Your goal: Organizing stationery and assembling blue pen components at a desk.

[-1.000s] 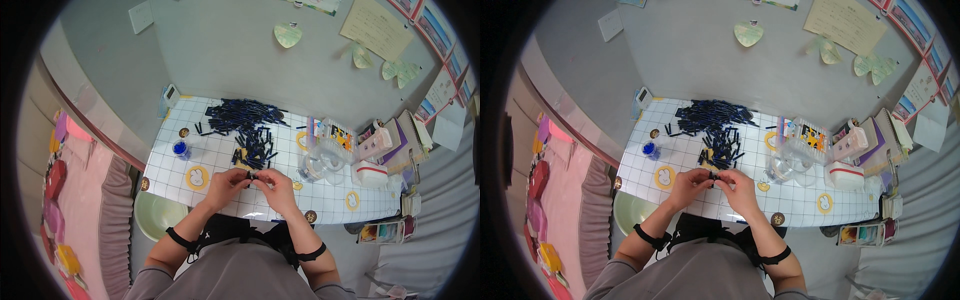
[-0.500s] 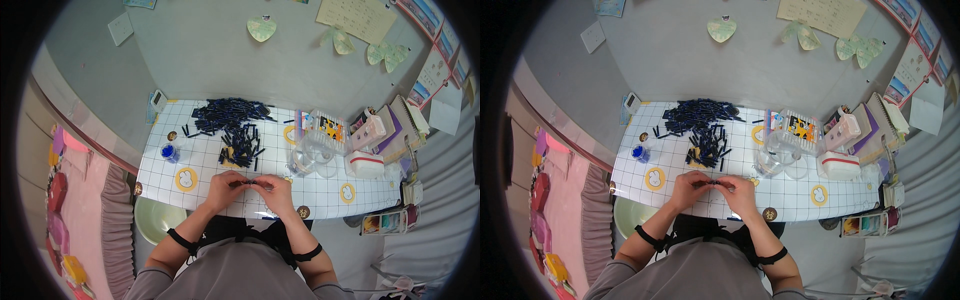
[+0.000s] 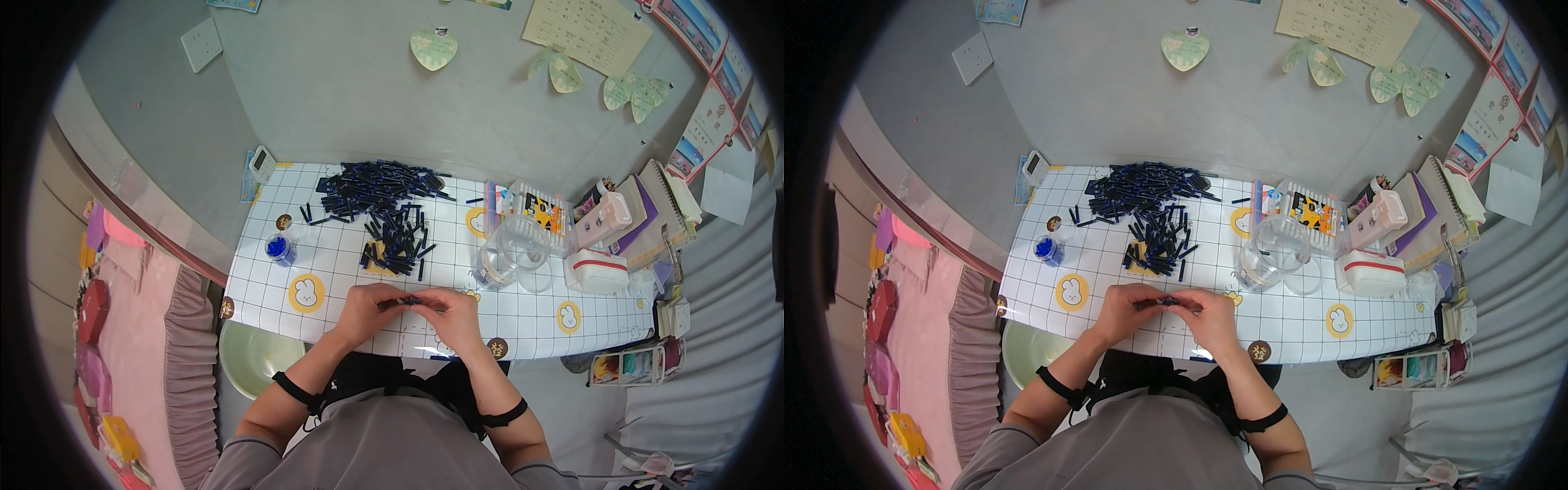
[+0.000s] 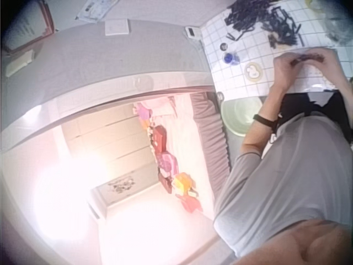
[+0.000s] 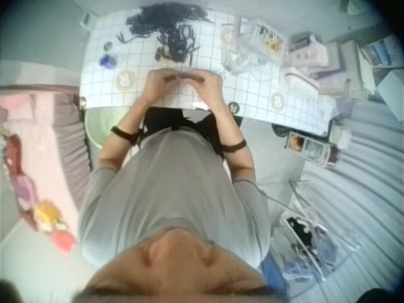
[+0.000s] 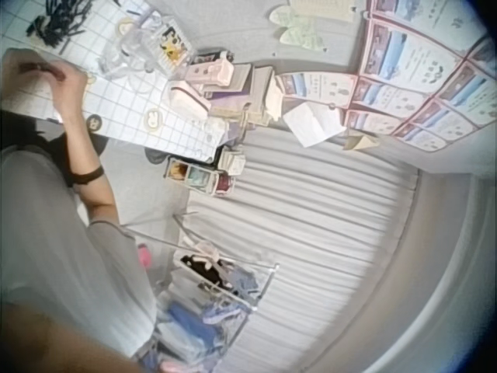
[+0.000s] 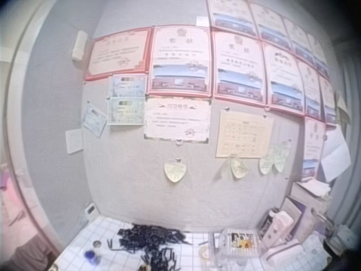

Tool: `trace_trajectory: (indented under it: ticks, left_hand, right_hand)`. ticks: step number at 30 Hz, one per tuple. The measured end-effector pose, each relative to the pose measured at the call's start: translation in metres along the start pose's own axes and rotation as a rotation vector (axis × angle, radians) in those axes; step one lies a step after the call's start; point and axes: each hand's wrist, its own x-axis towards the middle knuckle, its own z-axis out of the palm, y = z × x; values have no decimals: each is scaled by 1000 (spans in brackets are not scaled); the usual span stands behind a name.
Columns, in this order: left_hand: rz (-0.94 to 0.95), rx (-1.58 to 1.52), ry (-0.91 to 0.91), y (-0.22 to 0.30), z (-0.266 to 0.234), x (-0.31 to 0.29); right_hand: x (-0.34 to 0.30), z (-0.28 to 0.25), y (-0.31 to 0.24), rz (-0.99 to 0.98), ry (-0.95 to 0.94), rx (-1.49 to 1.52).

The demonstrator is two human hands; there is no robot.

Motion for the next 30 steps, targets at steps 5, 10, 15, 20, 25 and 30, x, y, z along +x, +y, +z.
trace_trajectory:
  ticks: [5, 10, 15, 20, 25, 30]
  left_hand:
    - [41, 16, -4, -1, 0, 1]
    - [123, 109, -11, 18, -3, 8]
    - [448, 92, 29, 80, -11, 30]
    - [618, 138, 26, 119, 13, 67]
    - [760, 151, 160, 139, 47, 106]
    - [763, 291, 237, 137, 73, 124]
  right_hand:
    - [0, -1, -3, -18, 3, 52]
    - [-5, -11, -21, -57, 51, -16]
    - [-15, -45, -72, -219, 191, -98]
    - [-17, -86, -98, -381, 440, -176]
    - [-3, -122, -95, -523, 588, -340]
    - [5, -140, -83, -525, 638, -428]
